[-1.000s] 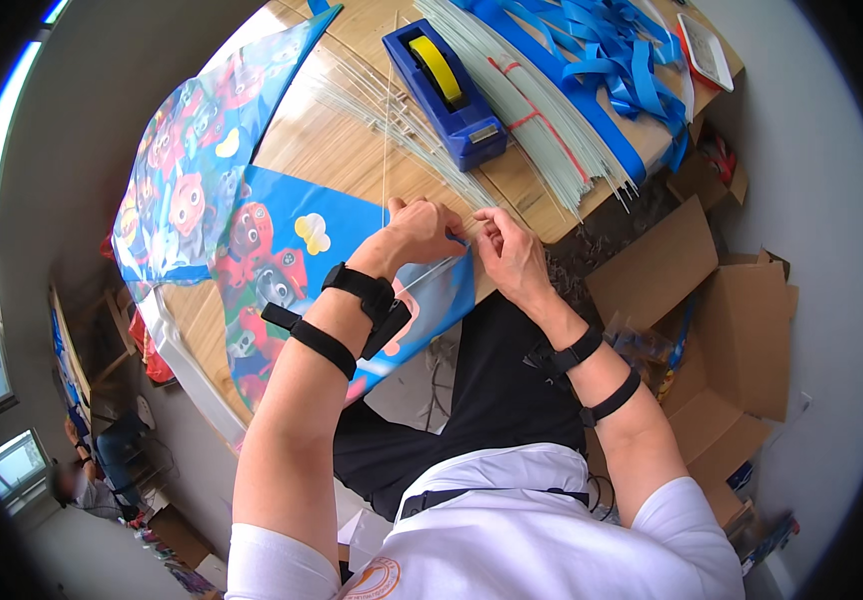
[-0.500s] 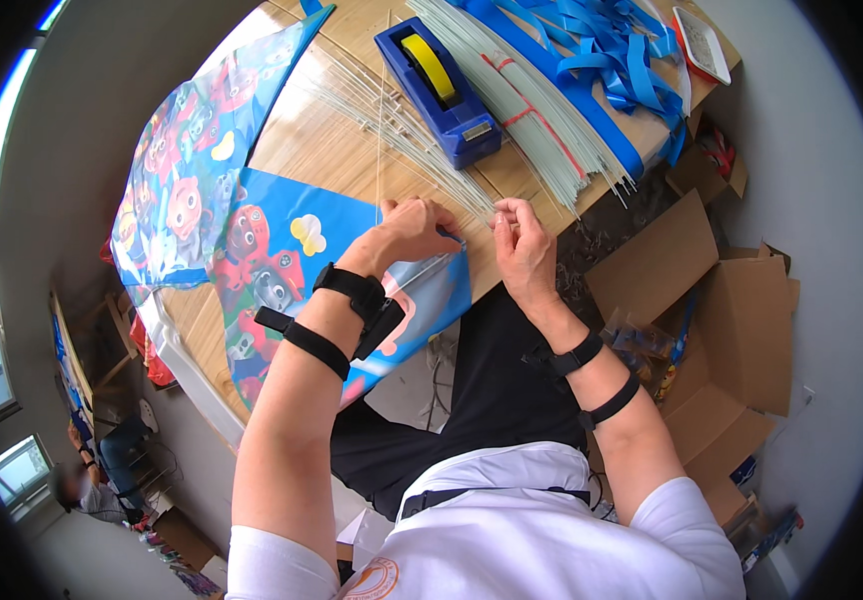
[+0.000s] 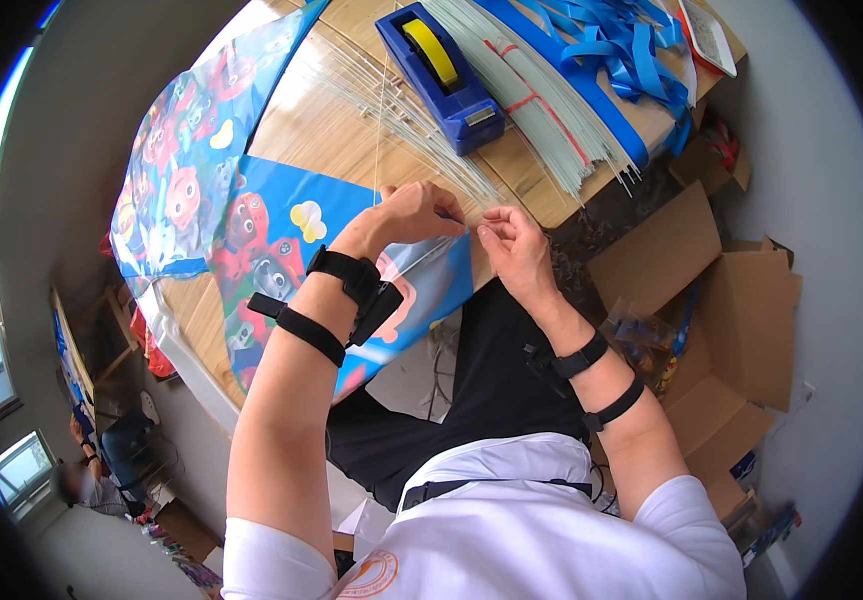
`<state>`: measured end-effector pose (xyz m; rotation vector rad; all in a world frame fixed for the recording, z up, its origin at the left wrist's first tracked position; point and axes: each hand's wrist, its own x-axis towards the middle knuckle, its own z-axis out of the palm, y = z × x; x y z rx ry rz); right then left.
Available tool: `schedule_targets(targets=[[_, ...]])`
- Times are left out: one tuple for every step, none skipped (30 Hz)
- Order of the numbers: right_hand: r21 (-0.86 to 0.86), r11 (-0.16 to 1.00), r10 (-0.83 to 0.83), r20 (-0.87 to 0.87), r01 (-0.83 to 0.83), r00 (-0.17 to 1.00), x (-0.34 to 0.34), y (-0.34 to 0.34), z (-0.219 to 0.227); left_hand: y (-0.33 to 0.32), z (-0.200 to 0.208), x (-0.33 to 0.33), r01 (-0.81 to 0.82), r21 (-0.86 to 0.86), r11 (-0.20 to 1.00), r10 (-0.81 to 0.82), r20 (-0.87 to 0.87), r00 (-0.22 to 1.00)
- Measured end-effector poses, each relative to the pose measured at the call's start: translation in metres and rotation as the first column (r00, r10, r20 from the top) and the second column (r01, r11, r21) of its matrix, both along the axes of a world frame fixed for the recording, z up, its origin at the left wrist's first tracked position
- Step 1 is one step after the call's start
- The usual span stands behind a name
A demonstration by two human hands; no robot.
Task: The recorder is assembling plastic kite sails by attaching support rods and reinforcement strips with tape.
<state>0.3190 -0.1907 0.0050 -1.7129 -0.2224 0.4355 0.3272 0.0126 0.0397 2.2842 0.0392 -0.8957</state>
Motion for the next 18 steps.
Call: schedule_targets(targets=[[-0.001, 1.000, 0.019, -0.085, -0.019, 0.996, 0.001, -0.001, 0.000, 0.001, 0.000, 0.000, 0.000, 0.003, 1.000, 0.000, -0.003, 1.000], [0.000, 0.999, 0.037, -0.169, -0.038, 0.985, 0.001, -0.001, 0.000, 0.002, 0.000, 0.000, -0.002, 0.004, 1.000, 0.002, -0.003, 1.000], [0.000, 0.999, 0.038, -0.169, -0.038, 0.985, 0.001, -0.001, -0.001, 0.002, -0.002, -0.001, -0.013, -0.004, 1.000, 0.013, 0.015, 1.000], [0.002, 0.999, 0.039, -0.159, -0.040, 0.986, 0.001, -0.002, -0.002, 0.003, -0.004, -0.002, -0.024, -0.013, 1.000, 0.024, 0.033, 0.999], [0.004, 0.999, 0.041, -0.150, -0.040, 0.988, 0.000, -0.002, -0.002, 0.003, -0.005, -0.002, -0.024, -0.013, 1.000, 0.024, 0.034, 0.999], [0.004, 0.999, 0.041, -0.150, -0.041, 0.988, 0.000, -0.001, 0.002, 0.004, -0.007, -0.002, -0.034, -0.037, 0.999, 0.035, 0.034, 0.999], [-0.044, 0.999, 0.011, -0.063, -0.014, 0.998, -0.001, -0.001, 0.007, 0.005, -0.008, -0.002, -0.044, -0.061, 0.997, 0.046, 0.033, 0.998], [-0.089, 0.996, -0.015, 0.026, 0.017, 1.000, -0.002, 0.000, 0.012, 0.006, -0.009, -0.004, -0.044, -0.061, 0.997, 0.047, 0.033, 0.998], [-0.091, 0.996, -0.018, 0.030, 0.021, 0.999, -0.002, -0.001, 0.016, 0.005, -0.010, -0.004, -0.057, -0.078, 0.995, 0.061, 0.059, 0.996], [-0.125, 0.991, -0.024, 0.141, 0.042, 0.990, -0.002, -0.001, 0.019, 0.004, -0.010, -0.004, -0.069, -0.096, 0.993, 0.077, 0.085, 0.993], [-0.156, 0.985, -0.025, 0.251, 0.066, 0.968, -0.002, -0.001, 0.021, 0.004, -0.010, -0.003, -0.065, -0.098, 0.993, 0.074, 0.088, 0.993], [-0.158, 0.985, -0.027, 0.251, 0.068, 0.968, -0.003, 0.000, 0.022, 0.004, -0.010, -0.004, -0.080, -0.084, 0.993, 0.087, 0.073, 0.994], [-0.159, 0.986, -0.005, 0.268, 0.049, 0.963, -0.004, 0.001, 0.023, 0.003, -0.010, -0.004, -0.096, -0.071, 0.993, 0.100, 0.058, 0.993], [-0.160, 0.987, 0.017, 0.284, 0.030, 0.959, -0.004, 0.002, 0.023, 0.003, -0.011, -0.004, -0.095, -0.071, 0.993, 0.099, 0.058, 0.993], [-0.161, 0.986, 0.016, 0.285, 0.032, 0.959, -0.005, 0.002, 0.023, 0.002, -0.010, -0.004, -0.088, -0.061, 0.994, 0.092, 0.063, 0.994], [-0.167, 0.985, 0.022, 0.311, 0.032, 0.950, -0.006, 0.002, 0.020, 0.001, -0.010, -0.004, -0.082, -0.051, 0.995, 0.085, 0.068, 0.994], [-0.173, 0.984, 0.029, 0.337, 0.032, 0.941, -0.006, 0.002, 0.019, 0.001, -0.009, -0.003, -0.081, -0.051, 0.995, 0.084, 0.068, 0.994], [-0.173, 0.984, 0.028, 0.337, 0.032, 0.941, -0.007, 0.002, 0.017, 0.000, -0.009, -0.003, -0.081, -0.057, 0.995, 0.085, 0.063, 0.994]])
